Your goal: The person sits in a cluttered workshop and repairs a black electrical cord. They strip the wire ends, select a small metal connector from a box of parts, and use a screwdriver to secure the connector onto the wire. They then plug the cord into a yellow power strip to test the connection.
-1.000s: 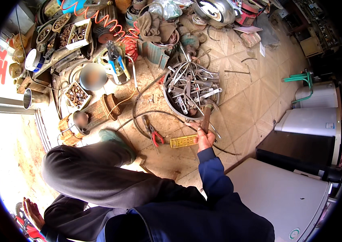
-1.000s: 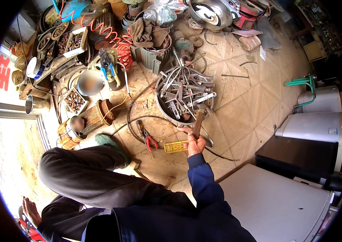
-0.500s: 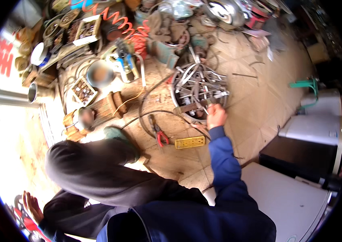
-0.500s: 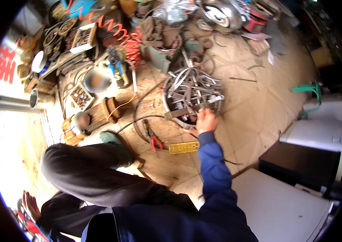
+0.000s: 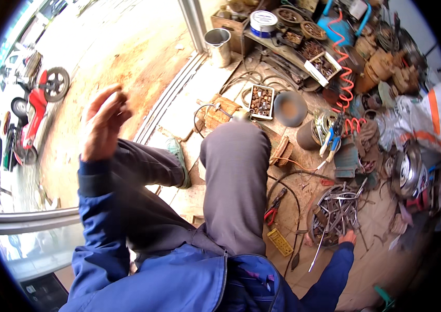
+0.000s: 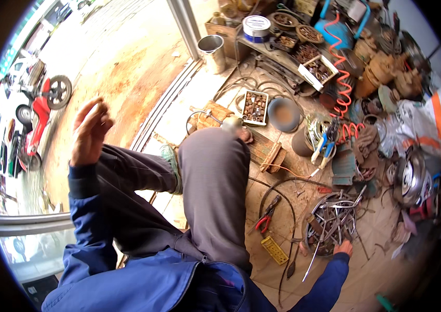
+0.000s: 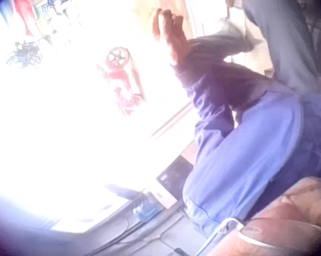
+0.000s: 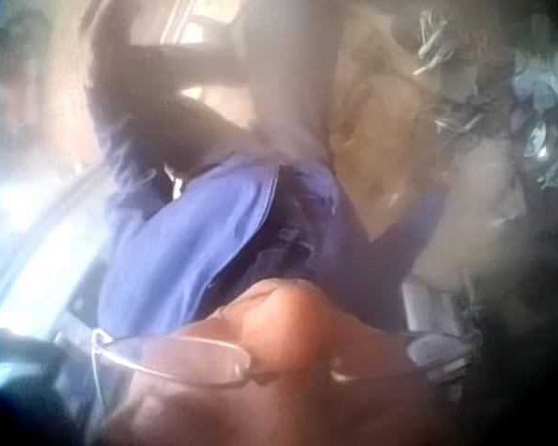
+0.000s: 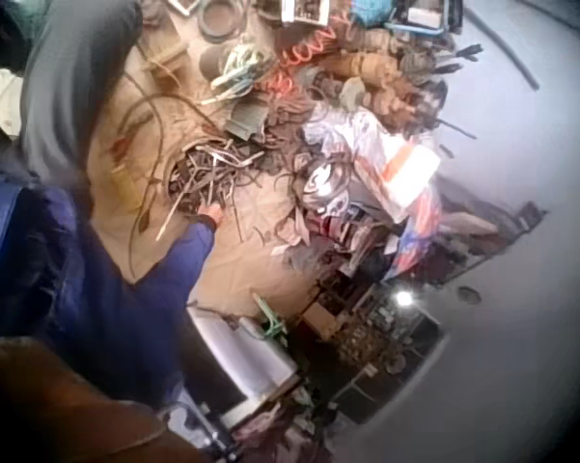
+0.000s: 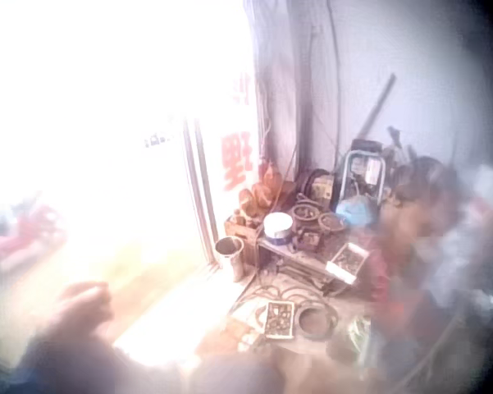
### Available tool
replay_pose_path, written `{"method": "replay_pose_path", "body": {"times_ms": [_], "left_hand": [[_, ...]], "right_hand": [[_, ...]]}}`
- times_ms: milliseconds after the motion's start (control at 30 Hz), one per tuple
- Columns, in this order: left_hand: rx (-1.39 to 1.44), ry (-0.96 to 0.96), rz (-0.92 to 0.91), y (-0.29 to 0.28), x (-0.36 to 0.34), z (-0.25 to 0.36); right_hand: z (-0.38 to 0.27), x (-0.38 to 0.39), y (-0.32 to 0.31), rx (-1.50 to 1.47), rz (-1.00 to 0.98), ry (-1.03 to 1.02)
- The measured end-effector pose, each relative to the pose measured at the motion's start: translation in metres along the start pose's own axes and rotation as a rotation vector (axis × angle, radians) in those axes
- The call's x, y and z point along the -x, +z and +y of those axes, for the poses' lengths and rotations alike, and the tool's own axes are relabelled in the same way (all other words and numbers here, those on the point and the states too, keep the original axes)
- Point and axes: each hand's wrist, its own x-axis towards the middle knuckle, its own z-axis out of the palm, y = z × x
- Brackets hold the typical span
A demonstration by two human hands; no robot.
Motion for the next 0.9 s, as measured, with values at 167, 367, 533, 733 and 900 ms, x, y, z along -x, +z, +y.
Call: {"method": "replay_pose_path", "body": {"times_ms": [167,367,533,733,900], "left_hand": [[0.31,-0.142,0.012,0.037,-0.034,-0.077],[0.404,-0.395,0.203,0.022,-0.021,-0.187],[0.392,-0.473,0.23,0.037,-0.033,-0.252],[0.491,-0.558,0.315,0.06,-0.075,-0.294],[0.315,-0.602,0.448,0.056,-0.1,-0.332]], "right_hand": [[0.031,0.009,-0.091,0.155,0.039,0.015],[-0.06,0.049,-0.299,-0.063,0.466,-0.329],[-0.297,0.098,-0.401,-0.738,0.17,-0.533],[-0.543,0.115,-0.404,-0.696,-0.04,-0.923],[-0.611,0.086,-0.336,-0.437,0.01,-1.157]]}}
